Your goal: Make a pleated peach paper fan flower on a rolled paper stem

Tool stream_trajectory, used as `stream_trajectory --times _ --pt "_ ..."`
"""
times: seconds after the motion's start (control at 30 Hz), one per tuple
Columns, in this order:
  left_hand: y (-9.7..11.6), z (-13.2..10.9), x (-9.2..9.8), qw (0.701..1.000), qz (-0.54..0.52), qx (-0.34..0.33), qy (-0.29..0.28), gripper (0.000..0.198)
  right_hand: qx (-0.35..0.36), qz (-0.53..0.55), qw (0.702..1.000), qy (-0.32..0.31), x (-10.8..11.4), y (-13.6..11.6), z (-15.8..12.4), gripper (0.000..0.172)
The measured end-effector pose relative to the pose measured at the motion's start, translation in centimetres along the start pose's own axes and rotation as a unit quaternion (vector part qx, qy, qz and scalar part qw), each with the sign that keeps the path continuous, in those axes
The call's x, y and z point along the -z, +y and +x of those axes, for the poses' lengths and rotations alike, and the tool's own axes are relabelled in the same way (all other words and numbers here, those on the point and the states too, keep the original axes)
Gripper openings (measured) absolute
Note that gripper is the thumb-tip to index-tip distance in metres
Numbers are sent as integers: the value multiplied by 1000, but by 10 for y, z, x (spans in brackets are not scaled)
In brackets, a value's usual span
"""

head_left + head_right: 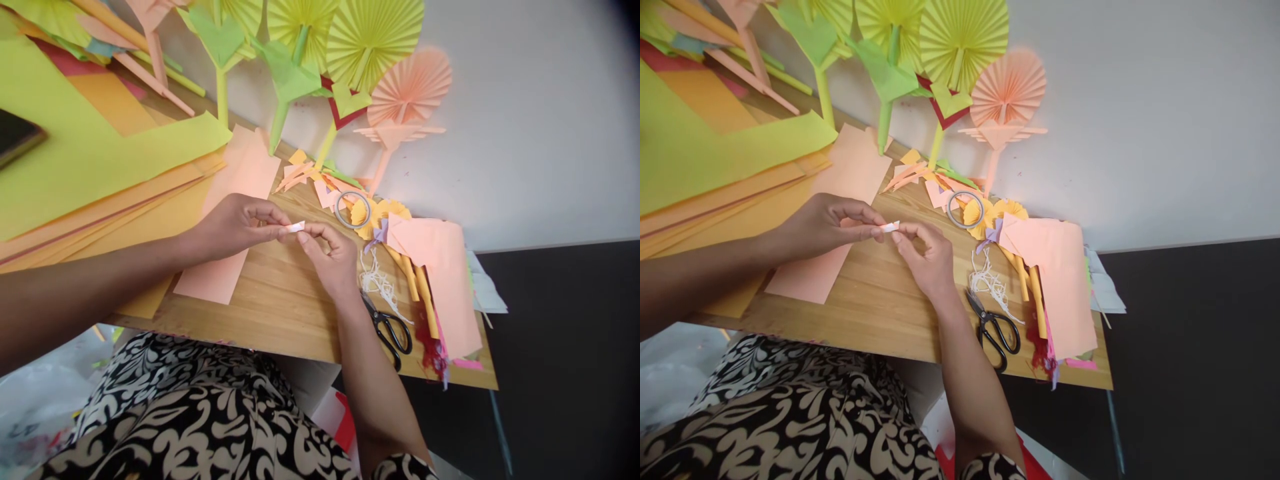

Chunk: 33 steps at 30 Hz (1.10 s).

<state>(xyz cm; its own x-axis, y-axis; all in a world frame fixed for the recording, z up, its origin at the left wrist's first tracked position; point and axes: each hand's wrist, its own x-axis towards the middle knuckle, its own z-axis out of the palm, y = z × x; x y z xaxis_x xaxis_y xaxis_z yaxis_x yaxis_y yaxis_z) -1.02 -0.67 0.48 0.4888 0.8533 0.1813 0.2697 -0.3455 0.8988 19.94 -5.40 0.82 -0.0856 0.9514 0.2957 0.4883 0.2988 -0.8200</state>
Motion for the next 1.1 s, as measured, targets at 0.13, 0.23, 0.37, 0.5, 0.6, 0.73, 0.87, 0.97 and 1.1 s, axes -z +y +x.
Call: stream_trajectory --times 0.13,0.23,0.37,0.5,0.6,0.73,0.87,0.97,1.1 --pt "1 1 -1 999 -28 3 -21 28 -13 19 1000 -8 -1 -2 0 14" --pt "0 1 -1 999 -25 -4 -41 28 -17 14 1000 -17 -2 -3 0 16" --pt "-1 2 -2 998 -8 6 -63 30 12 -12 1000 1 -4 -2 -1 16" --pt "-2 2 -4 998 -7 3 -63 26 -9 39 999 2 -5 2 -1 19" --pt "-1 2 -6 999 -16 4 -29 23 -34 84 996 -1 -5 6 -1 36" --pt "-1 2 -7 1000 1 5 31 21 -63 59 995 40 -6 8 0 37" --pt "-2 0 -9 998 40 -15 50 24 -70 32 997 2 -11 7 -1 25" --pt "-5 -2 -11 993 93 -44 51 27 -70 47 996 3 -15 5 -2 22" --pt "-9 -3 -13 970 205 -114 66 33 -75 54 996 4 -17 4 -2 23"
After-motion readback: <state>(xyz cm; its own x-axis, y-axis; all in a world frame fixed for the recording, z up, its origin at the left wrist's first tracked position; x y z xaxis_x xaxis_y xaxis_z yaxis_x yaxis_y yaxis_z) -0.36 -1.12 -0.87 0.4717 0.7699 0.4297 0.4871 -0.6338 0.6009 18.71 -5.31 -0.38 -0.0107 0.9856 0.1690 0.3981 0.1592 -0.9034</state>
